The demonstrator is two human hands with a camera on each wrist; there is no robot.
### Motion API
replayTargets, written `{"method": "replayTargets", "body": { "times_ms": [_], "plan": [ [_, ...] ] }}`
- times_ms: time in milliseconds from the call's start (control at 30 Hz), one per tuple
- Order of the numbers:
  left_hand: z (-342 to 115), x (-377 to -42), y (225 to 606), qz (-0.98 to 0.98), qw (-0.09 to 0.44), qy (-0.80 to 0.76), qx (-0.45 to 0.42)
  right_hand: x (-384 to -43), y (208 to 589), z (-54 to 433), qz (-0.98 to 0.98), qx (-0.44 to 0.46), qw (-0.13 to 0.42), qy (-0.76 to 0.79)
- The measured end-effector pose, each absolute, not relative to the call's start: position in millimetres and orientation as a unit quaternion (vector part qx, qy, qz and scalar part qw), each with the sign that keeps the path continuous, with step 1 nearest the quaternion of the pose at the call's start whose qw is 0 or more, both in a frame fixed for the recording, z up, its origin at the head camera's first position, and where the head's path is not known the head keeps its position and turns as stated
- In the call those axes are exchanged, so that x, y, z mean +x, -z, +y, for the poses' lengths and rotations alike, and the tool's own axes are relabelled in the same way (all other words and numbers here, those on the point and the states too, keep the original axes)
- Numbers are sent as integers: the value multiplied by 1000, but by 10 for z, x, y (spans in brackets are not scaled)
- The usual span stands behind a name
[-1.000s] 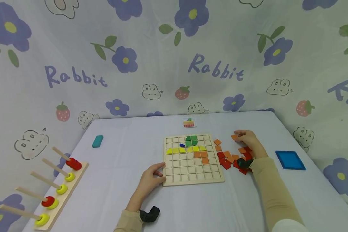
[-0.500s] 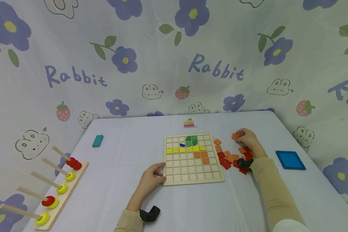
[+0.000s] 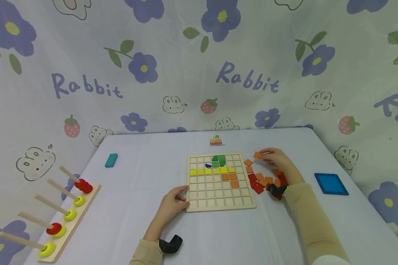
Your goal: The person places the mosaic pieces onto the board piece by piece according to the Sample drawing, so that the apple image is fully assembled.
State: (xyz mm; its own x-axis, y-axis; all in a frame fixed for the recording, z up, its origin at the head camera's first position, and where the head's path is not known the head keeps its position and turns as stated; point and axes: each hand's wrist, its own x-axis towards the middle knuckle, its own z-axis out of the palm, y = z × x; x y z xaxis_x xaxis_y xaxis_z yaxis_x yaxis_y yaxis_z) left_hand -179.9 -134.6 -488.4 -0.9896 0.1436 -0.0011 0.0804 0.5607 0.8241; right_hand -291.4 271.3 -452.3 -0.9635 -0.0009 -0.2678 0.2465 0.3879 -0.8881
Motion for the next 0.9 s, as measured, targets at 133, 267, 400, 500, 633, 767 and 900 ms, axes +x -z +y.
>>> {"method": "replayTargets", "body": {
  "times_ms": [133,267,400,500,633,767,900],
  "plan": [
    [-1349,-1806,4874,881,34,-466,66,-2858,4463,2468,809,35,139,570],
    [-1346,-1806,4867,882,34,-466,66,-2766,4430,2168,798,12,164,580],
    [-1344,-1805,4871,883,34,-464,65,-2688,4443,1906,803,8,176,569],
    [-1344,-1803,4876,883,34,-464,65,-2642,4479,1774,809,-20,181,558],
    [-1347,-1804,4886,884,35,-462,67,-2593,4538,1673,813,-59,188,547],
    [-1344,-1805,4892,885,35,-460,68,-2558,4578,1614,841,-66,177,507],
    [-1338,-1802,4886,884,35,-462,68,-2537,4582,1570,887,-65,152,431]
  ]
}}
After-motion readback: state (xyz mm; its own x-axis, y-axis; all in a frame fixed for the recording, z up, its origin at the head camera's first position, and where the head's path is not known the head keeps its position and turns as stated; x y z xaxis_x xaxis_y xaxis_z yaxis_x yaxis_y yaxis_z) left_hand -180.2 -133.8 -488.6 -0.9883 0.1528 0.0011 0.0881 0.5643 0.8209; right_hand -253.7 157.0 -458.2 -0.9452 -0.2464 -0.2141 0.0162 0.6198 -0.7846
